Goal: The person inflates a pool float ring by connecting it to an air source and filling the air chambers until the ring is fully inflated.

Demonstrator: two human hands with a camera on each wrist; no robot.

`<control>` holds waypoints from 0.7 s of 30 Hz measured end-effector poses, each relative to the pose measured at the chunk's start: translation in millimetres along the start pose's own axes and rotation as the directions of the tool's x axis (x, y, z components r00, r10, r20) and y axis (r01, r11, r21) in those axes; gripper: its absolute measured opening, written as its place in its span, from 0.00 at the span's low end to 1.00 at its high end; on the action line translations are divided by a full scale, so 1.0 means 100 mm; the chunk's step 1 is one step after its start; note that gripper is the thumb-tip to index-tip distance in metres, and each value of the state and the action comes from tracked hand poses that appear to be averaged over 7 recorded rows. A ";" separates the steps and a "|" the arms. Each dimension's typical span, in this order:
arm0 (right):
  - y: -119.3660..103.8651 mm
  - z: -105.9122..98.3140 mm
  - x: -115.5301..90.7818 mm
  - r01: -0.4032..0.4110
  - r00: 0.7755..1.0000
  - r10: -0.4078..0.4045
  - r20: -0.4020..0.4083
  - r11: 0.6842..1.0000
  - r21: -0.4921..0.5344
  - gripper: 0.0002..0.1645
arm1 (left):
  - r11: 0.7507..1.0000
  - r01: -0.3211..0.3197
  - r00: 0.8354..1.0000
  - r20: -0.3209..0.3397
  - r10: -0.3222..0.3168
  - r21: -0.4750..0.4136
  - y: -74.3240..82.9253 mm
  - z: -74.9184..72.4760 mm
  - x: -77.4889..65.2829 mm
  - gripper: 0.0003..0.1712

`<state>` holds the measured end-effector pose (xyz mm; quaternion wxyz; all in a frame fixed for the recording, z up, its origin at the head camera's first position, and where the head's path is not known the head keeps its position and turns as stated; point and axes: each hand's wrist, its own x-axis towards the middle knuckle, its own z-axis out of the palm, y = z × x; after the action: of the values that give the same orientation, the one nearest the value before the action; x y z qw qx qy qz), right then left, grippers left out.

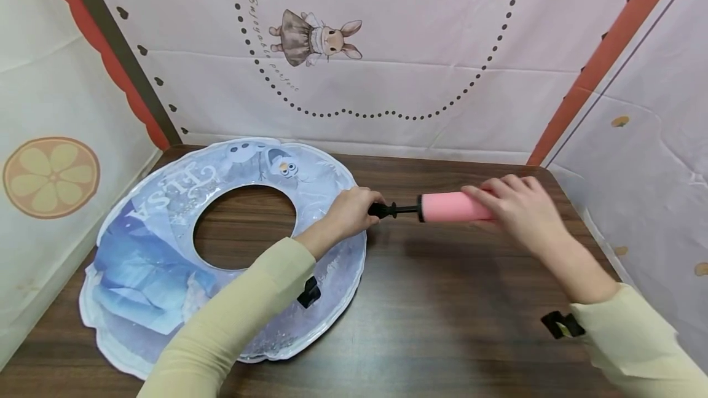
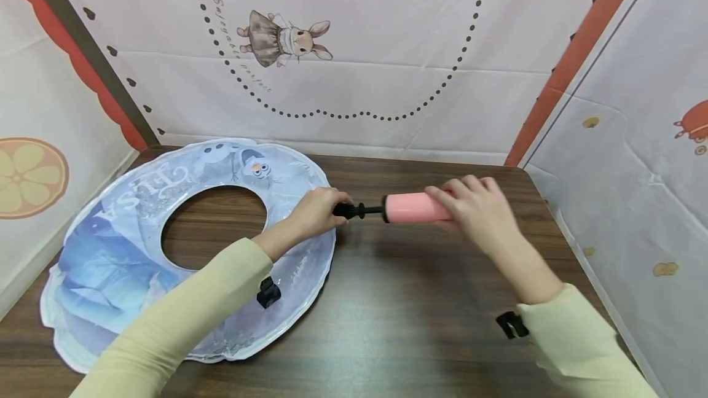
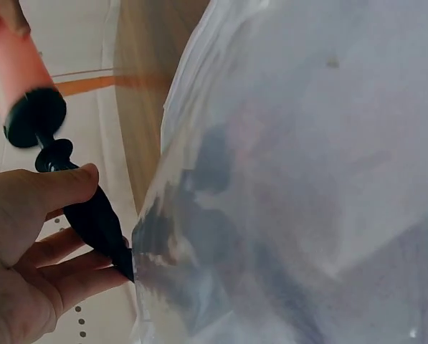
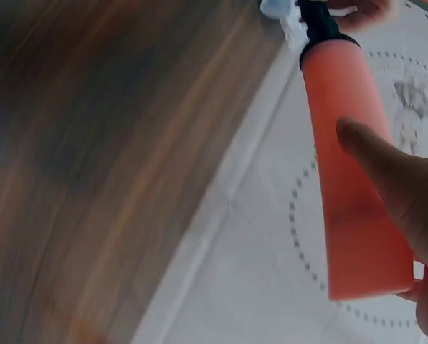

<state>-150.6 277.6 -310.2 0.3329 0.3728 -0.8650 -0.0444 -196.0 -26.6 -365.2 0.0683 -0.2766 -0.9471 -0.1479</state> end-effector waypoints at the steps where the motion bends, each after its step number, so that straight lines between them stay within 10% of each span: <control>1: -0.07 0.07 0.07 0.016 1.000 -0.017 -0.006 1.000 -0.010 0.30 | 1.000 -0.001 1.000 -0.002 0.001 0.001 0.00 0.00 0.00 0.17; 10: -0.28 0.30 0.24 0.026 0.999 -0.026 -0.027 0.999 -0.031 0.36 | 1.000 0.009 0.999 -0.031 -0.009 -0.013 -0.01 0.02 0.00 0.16; 21: 0.26 -0.27 -0.24 -0.093 0.996 0.093 0.008 0.996 -0.002 0.38 | 0.999 0.031 1.000 0.001 -0.031 -0.025 -0.03 0.00 0.02 0.17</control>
<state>-137.6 317.0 -293.6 0.3316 0.3315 -0.8827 -0.0310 -199.3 -28.2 -365.8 0.0620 -0.2625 -0.9494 -0.1609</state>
